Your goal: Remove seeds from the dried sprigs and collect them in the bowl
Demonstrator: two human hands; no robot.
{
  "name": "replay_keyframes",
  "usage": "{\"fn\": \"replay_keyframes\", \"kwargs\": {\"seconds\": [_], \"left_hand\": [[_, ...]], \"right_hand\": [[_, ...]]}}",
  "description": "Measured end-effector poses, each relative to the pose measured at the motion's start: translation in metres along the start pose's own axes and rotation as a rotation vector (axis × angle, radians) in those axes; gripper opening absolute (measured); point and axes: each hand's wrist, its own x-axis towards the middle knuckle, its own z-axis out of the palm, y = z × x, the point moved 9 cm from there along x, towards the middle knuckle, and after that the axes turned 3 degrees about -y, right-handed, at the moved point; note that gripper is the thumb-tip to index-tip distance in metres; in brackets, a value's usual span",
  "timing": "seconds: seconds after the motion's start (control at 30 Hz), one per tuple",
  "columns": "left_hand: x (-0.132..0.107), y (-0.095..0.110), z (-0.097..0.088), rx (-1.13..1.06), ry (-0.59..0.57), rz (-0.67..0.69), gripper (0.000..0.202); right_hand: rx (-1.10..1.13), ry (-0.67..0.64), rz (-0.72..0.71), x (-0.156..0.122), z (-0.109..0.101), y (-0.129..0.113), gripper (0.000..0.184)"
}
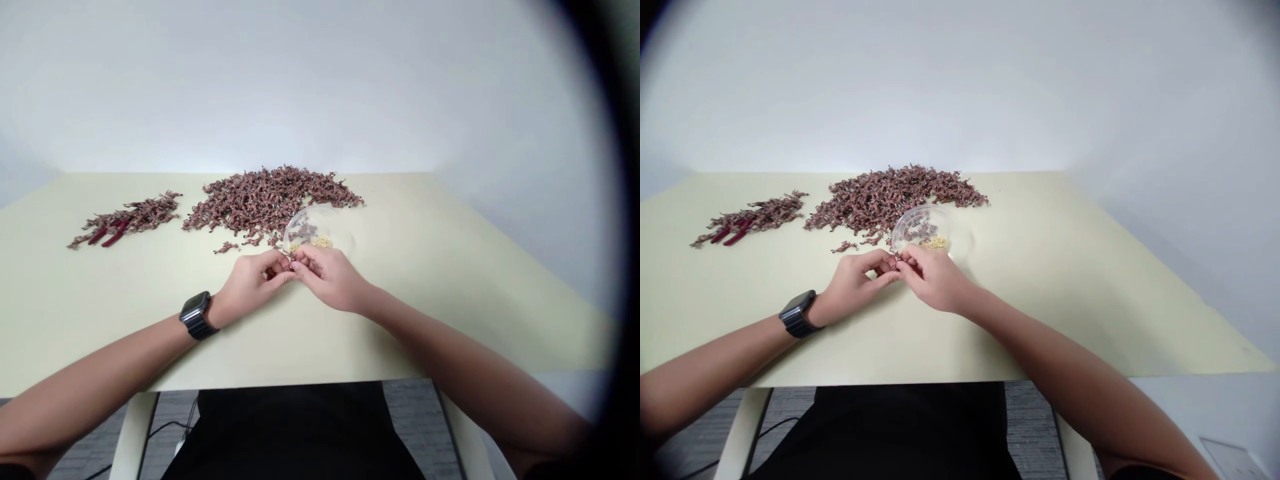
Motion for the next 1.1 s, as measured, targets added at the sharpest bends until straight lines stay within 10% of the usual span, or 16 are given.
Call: {"fn": "replay_keyframes", "kwargs": {"seconds": [0.17,0.47,1.1], "left_hand": [[0.001,0.006,0.001,-0.004,-0.059,0.025,0.035],[-0.004,0.010,0.004,0.174,-0.014,0.052,0.035],[-0.008,0.024,0.011,0.286,-0.122,0.148,0.019]], "right_hand": [[0.186,-0.031,0.053,0.003,-0.001,0.008,0.024],[-0.343,0.083,-0.260,-0.003,0.000,-0.013,0.021],[-0.230,0.074,-0.142,-0.001,-0.001,-0.011,0.027]]}}
